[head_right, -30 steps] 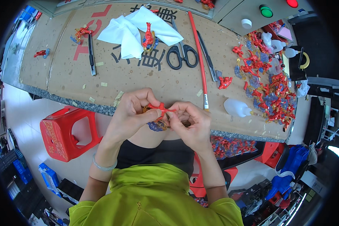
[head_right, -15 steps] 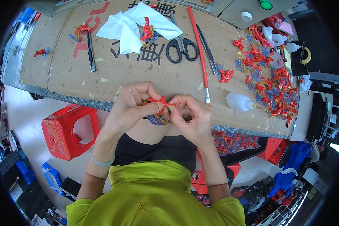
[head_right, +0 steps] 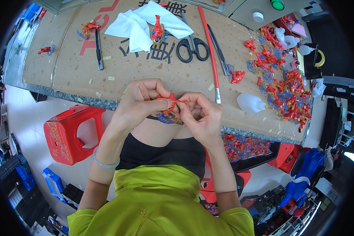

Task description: Assembling, detailing, and applying adhesive to small plastic figurines at a workshop workbench.

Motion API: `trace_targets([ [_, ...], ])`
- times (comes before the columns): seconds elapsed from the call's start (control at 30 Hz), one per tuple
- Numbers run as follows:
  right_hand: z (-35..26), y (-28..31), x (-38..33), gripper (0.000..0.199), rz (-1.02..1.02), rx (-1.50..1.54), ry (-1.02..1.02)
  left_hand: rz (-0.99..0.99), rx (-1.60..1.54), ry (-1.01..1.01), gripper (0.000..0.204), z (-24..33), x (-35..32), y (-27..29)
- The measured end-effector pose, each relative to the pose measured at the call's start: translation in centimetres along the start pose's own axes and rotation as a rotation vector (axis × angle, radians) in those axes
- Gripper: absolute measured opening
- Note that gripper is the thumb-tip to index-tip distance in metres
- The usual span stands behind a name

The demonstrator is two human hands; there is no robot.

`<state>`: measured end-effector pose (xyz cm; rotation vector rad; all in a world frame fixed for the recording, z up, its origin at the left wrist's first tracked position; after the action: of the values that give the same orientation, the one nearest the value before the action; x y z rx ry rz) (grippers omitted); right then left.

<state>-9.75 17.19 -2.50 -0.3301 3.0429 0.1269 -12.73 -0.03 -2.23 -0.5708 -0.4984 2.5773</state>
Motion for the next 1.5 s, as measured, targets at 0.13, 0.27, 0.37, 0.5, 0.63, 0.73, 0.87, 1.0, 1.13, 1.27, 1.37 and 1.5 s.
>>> trace_targets([
  [0.13,-0.07,-0.08,-0.03,0.008,0.008,0.002,0.003,0.023,0.017,0.039,0.003,0.50,-0.05,-0.14],
  [0.27,-0.15,-0.19,-0.07,0.008,0.018,-0.002,0.001,0.024,0.030,0.040,0.003,0.38,-0.06,-0.04],
  [0.37,0.04,-0.11,-0.12,0.008,0.023,-0.024,0.000,0.023,0.029,0.034,0.004,0.51,-0.12,-0.13],
  [0.5,-0.10,-0.27,-0.05,0.008,0.035,-0.018,0.009,0.036,0.021,0.021,0.006,0.47,-0.13,-0.15],
  [0.63,0.07,-0.20,-0.05,0.008,0.037,-0.019,0.015,0.041,0.048,0.037,0.007,0.80,-0.16,-0.22],
  [0.73,0.13,-0.28,-0.07,0.008,0.046,-0.011,0.025,0.039,0.043,0.032,0.006,0.58,-0.13,-0.17],
  [0.87,0.06,-0.26,-0.11,0.008,0.051,-0.011,0.015,0.035,0.040,0.038,0.006,0.48,-0.12,-0.12],
  [1.0,0.39,-0.12,-0.16,0.008,0.040,-0.016,0.014,0.035,0.026,0.034,0.006,0.55,-0.14,-0.16],
  [1.13,0.10,-0.20,-0.14,0.008,0.042,0.000,0.028,0.035,0.036,0.049,0.007,0.81,-0.14,-0.26],
  [1.27,0.29,-0.19,-0.12,0.008,0.042,-0.004,0.026,0.033,0.029,0.054,0.007,0.83,-0.17,-0.18],
  [1.37,0.28,-0.16,-0.15,0.008,0.043,-0.009,0.023,0.033,0.022,0.051,0.007,0.85,-0.14,-0.26],
  [1.5,0.42,-0.10,-0.17,0.009,0.048,-0.028,0.017,0.031,0.025,0.040,0.006,0.55,-0.09,-0.13],
])
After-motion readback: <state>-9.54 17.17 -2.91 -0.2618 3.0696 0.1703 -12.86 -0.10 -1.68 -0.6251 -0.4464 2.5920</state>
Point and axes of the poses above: each hand's wrist, its own x-axis towards the middle knuckle, its own y-axis out of the back of the hand, z = x × y, the point moved 1 cm from there along x, towards the middle knuckle, and after that the axes turned 7 degrees about -z, right-handed, at the moved point
